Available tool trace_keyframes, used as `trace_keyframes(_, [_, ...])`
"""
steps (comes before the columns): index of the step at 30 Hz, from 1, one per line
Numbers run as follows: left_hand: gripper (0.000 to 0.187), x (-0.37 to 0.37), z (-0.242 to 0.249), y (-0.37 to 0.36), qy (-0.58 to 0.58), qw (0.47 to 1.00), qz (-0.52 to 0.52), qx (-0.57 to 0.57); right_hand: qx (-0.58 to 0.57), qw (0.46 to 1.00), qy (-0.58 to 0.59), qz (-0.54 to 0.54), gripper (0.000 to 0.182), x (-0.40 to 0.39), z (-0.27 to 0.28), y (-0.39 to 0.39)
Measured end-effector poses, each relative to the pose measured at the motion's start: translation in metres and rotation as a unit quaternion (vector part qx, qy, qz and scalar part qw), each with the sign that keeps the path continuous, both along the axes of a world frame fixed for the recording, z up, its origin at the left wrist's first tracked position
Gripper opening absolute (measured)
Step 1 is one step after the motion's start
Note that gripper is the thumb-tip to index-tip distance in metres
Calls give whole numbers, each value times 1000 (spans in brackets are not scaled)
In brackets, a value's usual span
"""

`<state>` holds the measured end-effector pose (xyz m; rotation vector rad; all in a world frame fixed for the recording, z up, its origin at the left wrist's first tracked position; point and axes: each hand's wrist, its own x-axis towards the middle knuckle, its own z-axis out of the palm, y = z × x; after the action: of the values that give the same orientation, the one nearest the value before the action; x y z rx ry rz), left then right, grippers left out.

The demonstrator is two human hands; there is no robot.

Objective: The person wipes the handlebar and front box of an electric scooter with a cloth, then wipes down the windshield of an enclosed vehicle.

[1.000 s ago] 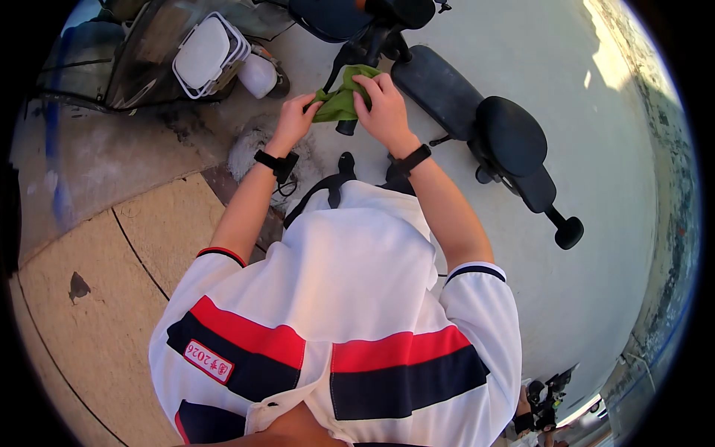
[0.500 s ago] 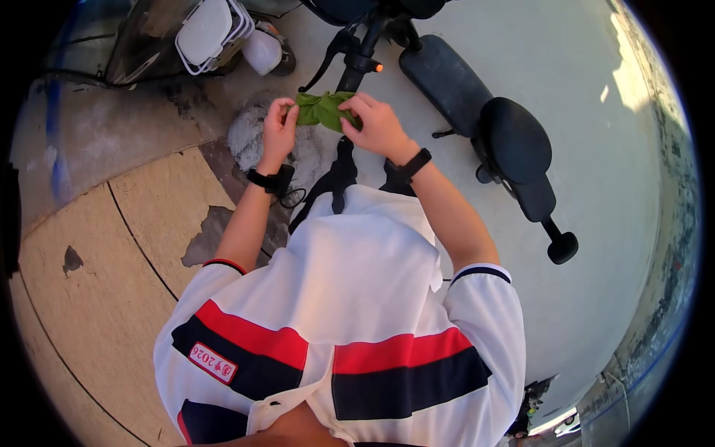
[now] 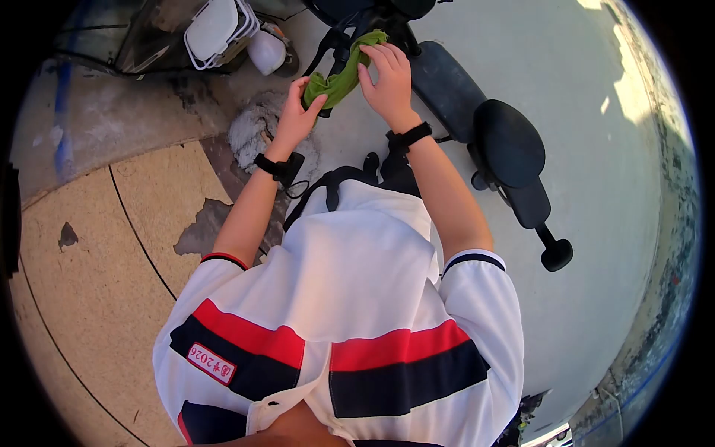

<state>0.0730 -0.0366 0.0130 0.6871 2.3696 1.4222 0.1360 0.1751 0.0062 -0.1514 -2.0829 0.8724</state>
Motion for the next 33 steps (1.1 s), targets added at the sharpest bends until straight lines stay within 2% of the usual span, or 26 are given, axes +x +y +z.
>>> trace_keyframes(3, [53, -2, 7, 3, -74, 997, -22, -19, -29, 999, -27, 9, 35, -7, -1, -12])
trace_keyframes(5, [49, -9, -3, -1, -69, 997, -33, -7, -27, 999, -30, -2, 38, -8, 3, -20])
trace_keyframes(10, [35, -1, 25, -17, -5, 999, -25, -47, 26, 998, -46, -18, 39, -6, 7, -27])
trace_keyframes(13, [30, 1, 30, -33, -24, 998, -55, -32, -70, 995, -69, 17, 36, 4, 7, -28])
trace_keyframes(15, [29, 9, 29, -44, -50, 994, -97, -5, -80, 991, -101, 27, 31, 17, 5, -33])
trace_keyframes(18, [24, 17, 29, -52, -64, 997, -42, 20, -101, 987, -125, -9, 26, 34, 5, -39])
trace_keyframes(21, [21, 16, 8, -53, -60, 992, 68, 84, -100, 985, -124, -63, 23, 47, 5, -38])
trace_keyframes(24, [19, 16, -1, -48, 42, 985, 105, 128, -63, 989, -98, -87, 23, 52, -2, -27])
trace_keyframes(26, [22, 17, 0, -46, 70, 982, 119, 129, -14, 992, -80, -93, 22, 48, -4, -20])
trace_keyframes(30, [30, 9, 9, -44, 84, 967, 184, 154, -44, 994, -39, -95, 20, 27, 2, -11])
trace_keyframes(33, [44, -1, 13, -39, 66, 977, 149, 137, -74, 995, 0, -73, 19, 5, 10, -2])
